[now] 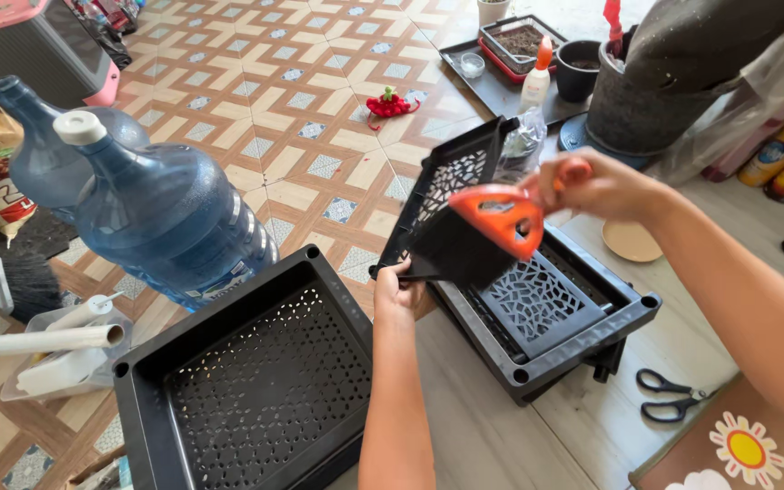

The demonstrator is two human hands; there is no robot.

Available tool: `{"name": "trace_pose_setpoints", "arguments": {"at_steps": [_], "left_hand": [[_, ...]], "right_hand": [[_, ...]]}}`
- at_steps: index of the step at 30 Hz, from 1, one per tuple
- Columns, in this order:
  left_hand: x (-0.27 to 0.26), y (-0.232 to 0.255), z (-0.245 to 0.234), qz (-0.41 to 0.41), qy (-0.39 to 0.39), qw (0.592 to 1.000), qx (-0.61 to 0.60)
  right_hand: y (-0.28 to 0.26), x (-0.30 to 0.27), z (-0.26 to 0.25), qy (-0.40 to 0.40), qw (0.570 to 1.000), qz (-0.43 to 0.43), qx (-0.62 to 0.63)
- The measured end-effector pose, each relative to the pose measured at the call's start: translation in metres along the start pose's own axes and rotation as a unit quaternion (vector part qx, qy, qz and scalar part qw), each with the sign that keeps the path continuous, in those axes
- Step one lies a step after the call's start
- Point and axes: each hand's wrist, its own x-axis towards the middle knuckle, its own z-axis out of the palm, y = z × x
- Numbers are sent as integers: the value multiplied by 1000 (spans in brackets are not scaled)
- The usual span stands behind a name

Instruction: The person disassembles a black plastic crate and uses a red brush to clean each component, including the base and side panels. They scrub the surfaces and holes, then reassemble the crate.

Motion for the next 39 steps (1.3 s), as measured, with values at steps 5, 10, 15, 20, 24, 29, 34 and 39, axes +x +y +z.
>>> {"name": "trace_pose_setpoints", "arguments": {"at_steps": [5, 10, 15, 20, 24, 29, 34, 39], "left_hand": [[-28, -7, 23, -54, -29, 998, 23], [-108, -22, 103, 133, 35, 987, 87], [-149, -73, 139, 557, 19, 657, 507], [-177, -91, 135, 632, -120, 332, 690], [-185, -90, 137, 679, -126, 188, 699], [-187, -85, 135, 690, -119, 168, 693], [-179, -57, 118, 677, -133, 183, 701], [-175, -63, 118, 654, -190, 217, 699]], "right_hand": [[46, -3, -47, 404, 785, 53, -466], [55, -19, -54, 482, 718, -148, -480], [52, 17, -14, 487, 872, 12, -48], [33, 35, 40, 416, 832, 164, 329], [64, 27, 50, 472, 832, 193, 221], [97, 3, 31, 421, 898, 53, 118], [15, -8, -15, 374, 857, -110, -336], [-23, 18, -37, 215, 964, 106, 113]]}}
